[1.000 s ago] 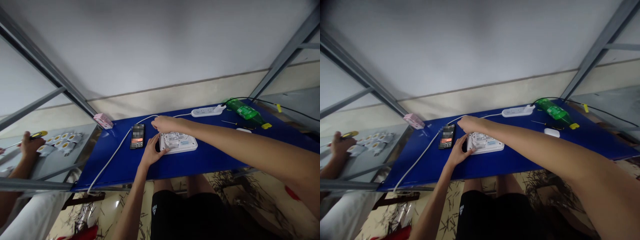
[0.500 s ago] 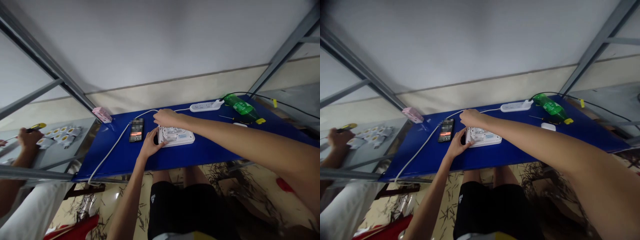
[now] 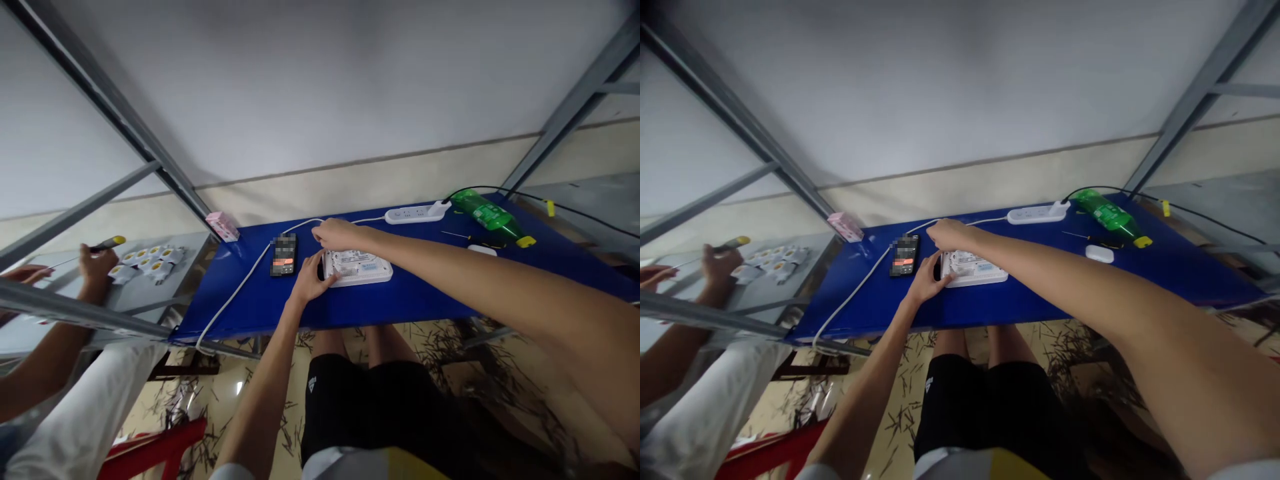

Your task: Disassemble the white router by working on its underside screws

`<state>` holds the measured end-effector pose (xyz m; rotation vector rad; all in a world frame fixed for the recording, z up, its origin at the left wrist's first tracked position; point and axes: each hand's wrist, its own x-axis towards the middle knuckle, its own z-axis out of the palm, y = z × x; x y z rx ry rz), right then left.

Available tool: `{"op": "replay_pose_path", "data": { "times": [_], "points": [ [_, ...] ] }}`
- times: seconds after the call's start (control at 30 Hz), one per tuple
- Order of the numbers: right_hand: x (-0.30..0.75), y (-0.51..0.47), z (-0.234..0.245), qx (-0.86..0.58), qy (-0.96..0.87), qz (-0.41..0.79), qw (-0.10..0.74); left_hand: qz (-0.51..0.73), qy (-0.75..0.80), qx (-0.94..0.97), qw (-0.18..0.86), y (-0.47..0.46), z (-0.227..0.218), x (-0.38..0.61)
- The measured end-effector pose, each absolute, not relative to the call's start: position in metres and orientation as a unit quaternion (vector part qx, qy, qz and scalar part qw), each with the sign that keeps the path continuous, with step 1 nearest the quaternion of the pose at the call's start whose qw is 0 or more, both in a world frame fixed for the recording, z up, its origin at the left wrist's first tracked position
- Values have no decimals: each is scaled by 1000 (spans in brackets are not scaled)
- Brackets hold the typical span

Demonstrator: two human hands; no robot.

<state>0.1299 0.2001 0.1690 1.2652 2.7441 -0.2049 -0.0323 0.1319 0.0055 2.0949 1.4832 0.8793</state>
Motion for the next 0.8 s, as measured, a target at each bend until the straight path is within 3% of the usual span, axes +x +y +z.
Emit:
{"op": "replay_pose_path", "data": {
  "times": [0.8],
  "points": [
    [128,165,184,461,880,-43,105,304,531,765,201,134,6,-29]
  ]
}}
